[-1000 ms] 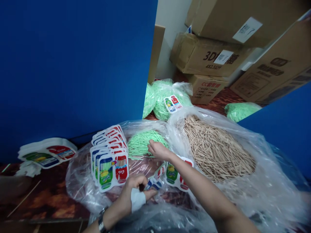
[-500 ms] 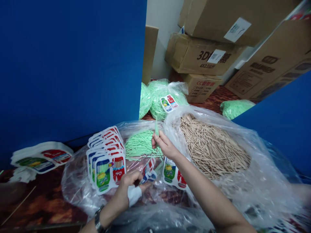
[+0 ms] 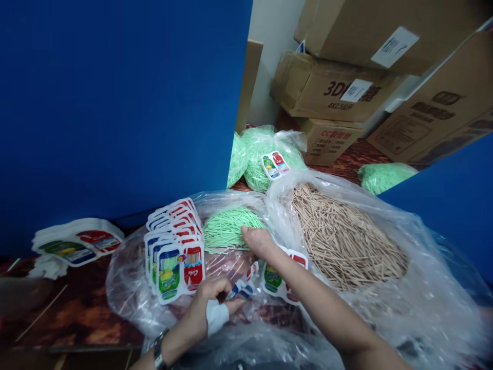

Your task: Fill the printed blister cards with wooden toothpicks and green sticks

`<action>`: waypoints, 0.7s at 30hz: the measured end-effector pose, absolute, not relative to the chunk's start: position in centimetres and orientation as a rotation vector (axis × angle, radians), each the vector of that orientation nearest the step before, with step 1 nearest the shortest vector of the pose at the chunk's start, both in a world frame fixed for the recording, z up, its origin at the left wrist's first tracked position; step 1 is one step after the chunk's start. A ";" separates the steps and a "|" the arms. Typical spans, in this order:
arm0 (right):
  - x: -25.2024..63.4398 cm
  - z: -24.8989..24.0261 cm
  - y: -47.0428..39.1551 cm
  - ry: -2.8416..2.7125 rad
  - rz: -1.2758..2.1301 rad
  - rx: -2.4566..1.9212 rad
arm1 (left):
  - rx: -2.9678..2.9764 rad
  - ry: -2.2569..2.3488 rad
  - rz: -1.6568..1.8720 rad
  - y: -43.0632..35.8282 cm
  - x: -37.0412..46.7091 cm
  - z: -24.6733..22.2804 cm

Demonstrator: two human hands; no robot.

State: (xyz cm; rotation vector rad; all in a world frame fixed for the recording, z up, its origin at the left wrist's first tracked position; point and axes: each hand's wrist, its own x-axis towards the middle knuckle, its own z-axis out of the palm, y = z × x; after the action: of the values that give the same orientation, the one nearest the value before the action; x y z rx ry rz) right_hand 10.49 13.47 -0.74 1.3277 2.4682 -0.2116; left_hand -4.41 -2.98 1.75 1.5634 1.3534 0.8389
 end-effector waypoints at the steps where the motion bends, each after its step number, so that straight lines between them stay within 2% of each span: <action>1: 10.6 -1.0 13.5 2.468 -0.208 1.322 | 1.555 1.361 0.831 -2.9 -4.3 1.8; 9: 11.8 -1.5 14.6 2.562 -0.332 1.300 | 1.575 1.369 0.823 -2.7 -4.0 1.7; 16: 13.8 0.5 15.2 2.669 -0.775 1.404 | 1.557 1.377 0.829 -2.5 -4.0 2.1; 19: 13.9 0.7 14.4 2.676 -1.291 1.523 | 1.547 1.370 0.811 -2.2 -3.9 2.2; 21: 13.7 0.7 13.8 2.586 -1.792 1.632 | 1.539 1.369 0.813 -2.1 -3.9 2.3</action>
State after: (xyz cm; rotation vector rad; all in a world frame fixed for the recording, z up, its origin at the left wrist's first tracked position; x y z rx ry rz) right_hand 13.68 13.78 0.72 1.6325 2.5863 -1.7925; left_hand -3.94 -2.07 2.27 1.5389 1.3689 0.8125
